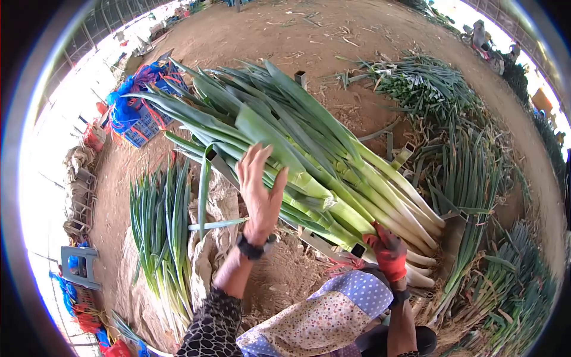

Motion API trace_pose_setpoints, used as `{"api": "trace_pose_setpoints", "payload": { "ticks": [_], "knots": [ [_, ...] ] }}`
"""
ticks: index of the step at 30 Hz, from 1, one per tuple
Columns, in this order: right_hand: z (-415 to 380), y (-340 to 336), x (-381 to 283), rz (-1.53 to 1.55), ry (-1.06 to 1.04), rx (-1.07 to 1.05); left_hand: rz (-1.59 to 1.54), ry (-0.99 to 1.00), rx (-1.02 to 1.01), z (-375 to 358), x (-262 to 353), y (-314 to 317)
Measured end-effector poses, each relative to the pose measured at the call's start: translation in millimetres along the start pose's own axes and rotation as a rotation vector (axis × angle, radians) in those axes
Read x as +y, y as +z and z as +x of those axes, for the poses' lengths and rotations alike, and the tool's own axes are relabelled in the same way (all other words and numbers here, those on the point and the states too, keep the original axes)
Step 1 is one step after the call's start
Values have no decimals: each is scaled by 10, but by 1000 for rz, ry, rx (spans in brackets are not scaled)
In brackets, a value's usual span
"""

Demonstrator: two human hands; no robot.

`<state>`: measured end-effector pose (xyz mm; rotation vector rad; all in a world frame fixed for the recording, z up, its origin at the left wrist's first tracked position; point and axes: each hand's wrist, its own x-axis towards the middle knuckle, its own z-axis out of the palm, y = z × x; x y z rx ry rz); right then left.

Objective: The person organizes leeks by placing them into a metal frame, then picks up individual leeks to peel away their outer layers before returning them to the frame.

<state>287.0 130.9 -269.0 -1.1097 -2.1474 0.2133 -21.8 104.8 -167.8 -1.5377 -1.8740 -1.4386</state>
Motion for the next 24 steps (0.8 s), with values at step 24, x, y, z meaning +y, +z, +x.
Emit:
{"api": "trace_pose_setpoints", "payload": {
  "ticks": [24],
  "knots": [
    [-241, -935, 489, -26, 200, -168, 141, 753, -708, -337, 376, 581]
  ]
}}
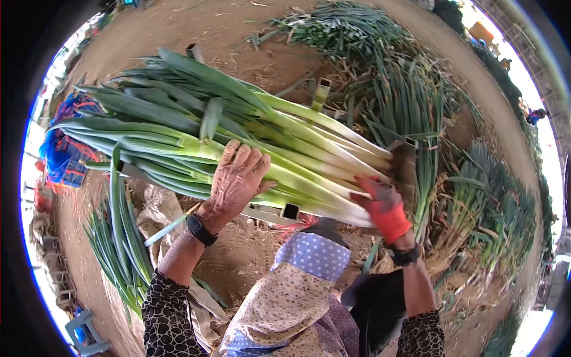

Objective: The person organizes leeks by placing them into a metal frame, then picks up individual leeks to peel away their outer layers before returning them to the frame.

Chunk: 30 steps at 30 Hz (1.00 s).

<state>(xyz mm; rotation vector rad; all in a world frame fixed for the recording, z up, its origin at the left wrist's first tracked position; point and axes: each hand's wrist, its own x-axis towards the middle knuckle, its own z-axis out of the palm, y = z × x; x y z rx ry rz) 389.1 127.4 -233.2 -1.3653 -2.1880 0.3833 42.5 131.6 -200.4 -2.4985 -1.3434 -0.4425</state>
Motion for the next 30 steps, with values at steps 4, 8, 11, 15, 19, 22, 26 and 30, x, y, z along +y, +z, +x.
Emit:
{"api": "trace_pose_setpoints", "payload": {
  "ticks": [4, 8, 11, 15, 19, 22, 26, 30],
  "knots": [
    [-292, -488, 464, -8, 251, -233, 11, 2, -22, 76, 32, 103],
    [-352, -783, 756, 257, 439, -289, 52, 24, -286, 228, -60, 70],
    [-322, -1049, 654, 275, 572, -272, 104, 49, -233, 352, -108, 64],
    [-417, -1200, 515, 108, 464, -275, 83, 37, -152, 577, -130, -109],
    [-568, -1205, 614, -34, 231, -224, 20, 64, -158, 671, -137, -154],
    [-514, -1319, 767, -90, 207, -263, 33, 101, -217, 764, -180, -149],
    [-458, -1659, 930, -417, 240, -364, 36, 180, -259, 859, -284, -51],
    [-637, -1591, 1108, -464, 84, -262, 15, 233, -353, 903, -363, 156]
  ]
}}
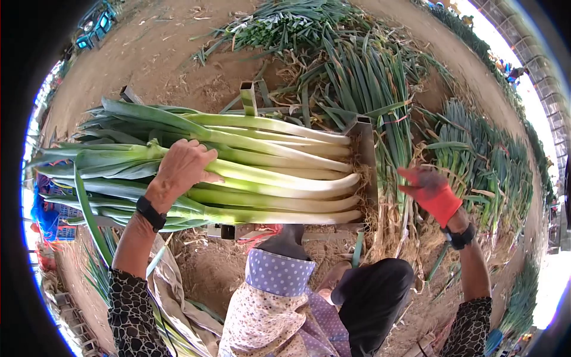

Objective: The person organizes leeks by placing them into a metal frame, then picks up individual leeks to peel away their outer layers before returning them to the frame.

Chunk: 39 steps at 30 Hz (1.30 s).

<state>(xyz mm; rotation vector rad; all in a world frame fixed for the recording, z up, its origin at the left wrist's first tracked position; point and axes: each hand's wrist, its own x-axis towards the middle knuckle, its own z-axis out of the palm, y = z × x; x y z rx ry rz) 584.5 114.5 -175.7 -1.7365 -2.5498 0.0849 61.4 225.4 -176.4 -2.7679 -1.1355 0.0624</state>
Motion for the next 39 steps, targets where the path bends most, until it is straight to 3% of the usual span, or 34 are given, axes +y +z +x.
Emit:
{"api": "trace_pose_setpoints", "payload": {
  "ticks": [4, 7, 13, 16, 17, 20, 25, 33, 36, 37, 39],
  "knots": [
    [19, 325, -329, 76, -159, 158, -31, 37, 1, 89, -44, 51],
    [262, 505, -646, 30, -197, 242, -30, -21, -146, 267, -50, 185],
    [644, 960, -786, -87, -215, 160, -37, -20, -186, 353, -162, 486],
    [704, 1048, -738, -69, -197, 158, -270, 35, -145, 227, -259, 313],
    [708, 1066, -726, -53, -205, 169, -300, -43, -248, 182, -294, 142],
    [687, 1097, -713, -66, -198, 171, -172, -252, -314, -87, -566, -192],
    [682, 1064, -781, -99, -143, 81, -94, -188, -64, -354, -548, -68],
    [702, 1001, -856, -60, -106, 107, 239, -422, -226, -1256, -1171, -773],
    [709, 946, -921, -44, -114, 131, 332, -357, -240, -1665, -1551, -931],
    [721, 936, -928, -26, -112, 124, 432, -276, -123, -1797, -1777, -790],
    [730, 922, -928, 25, -105, 116, 587, -447, -105, -1842, -1935, -822]
  ]
}}
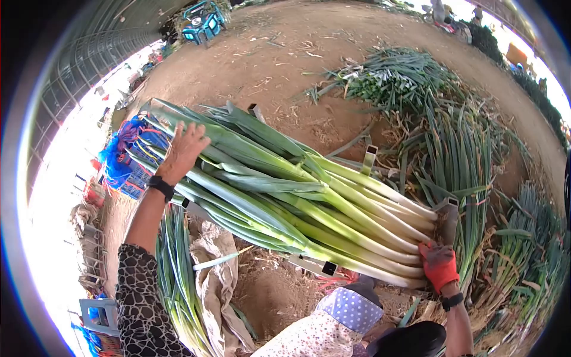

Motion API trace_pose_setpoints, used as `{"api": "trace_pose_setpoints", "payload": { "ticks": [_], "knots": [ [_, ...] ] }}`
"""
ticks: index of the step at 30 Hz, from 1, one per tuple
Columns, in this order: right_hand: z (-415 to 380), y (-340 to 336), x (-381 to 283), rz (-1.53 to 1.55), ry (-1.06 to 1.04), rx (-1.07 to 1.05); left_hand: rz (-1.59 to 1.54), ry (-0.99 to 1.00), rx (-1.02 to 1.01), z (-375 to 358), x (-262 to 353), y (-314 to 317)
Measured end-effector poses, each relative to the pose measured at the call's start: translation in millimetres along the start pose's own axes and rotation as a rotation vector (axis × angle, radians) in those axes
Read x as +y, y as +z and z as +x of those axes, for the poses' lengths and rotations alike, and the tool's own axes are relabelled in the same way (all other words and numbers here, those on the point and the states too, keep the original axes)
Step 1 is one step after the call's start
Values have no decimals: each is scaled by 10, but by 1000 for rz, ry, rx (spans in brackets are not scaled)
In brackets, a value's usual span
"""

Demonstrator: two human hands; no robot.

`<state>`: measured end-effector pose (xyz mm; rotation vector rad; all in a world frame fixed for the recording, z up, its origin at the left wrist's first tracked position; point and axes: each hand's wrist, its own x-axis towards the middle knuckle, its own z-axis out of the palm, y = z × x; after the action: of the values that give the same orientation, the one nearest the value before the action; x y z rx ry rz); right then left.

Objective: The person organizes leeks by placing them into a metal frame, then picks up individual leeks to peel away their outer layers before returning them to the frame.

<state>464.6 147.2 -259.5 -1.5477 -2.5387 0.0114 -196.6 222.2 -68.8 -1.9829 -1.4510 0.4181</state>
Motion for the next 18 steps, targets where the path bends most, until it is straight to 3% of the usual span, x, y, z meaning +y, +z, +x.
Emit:
{"api": "trace_pose_setpoints", "payload": {
  "ticks": [2, 5, 8, 11, 14, 18],
  "knots": [
    [-2, -18, -7, -5, -2, 3, 61, -179, -48, -25, -43, 59],
    [-20, -36, -7, -26, 13, -31, -50, -156, 180, 253, 410, -221],
    [6, -79, -24, 29, -5, -8, -298, 116, 294, 638, 1197, -642],
    [-45, 32, 54, 0, 25, 0, -490, 339, 362, 985, 1916, -519],
    [5, 11, 31, -15, 33, -18, -675, 366, 111, 1191, 2373, -247],
    [109, -1, 70, -2, 144, -122, -681, 360, 5, 1308, 2471, -301]
  ]
}}
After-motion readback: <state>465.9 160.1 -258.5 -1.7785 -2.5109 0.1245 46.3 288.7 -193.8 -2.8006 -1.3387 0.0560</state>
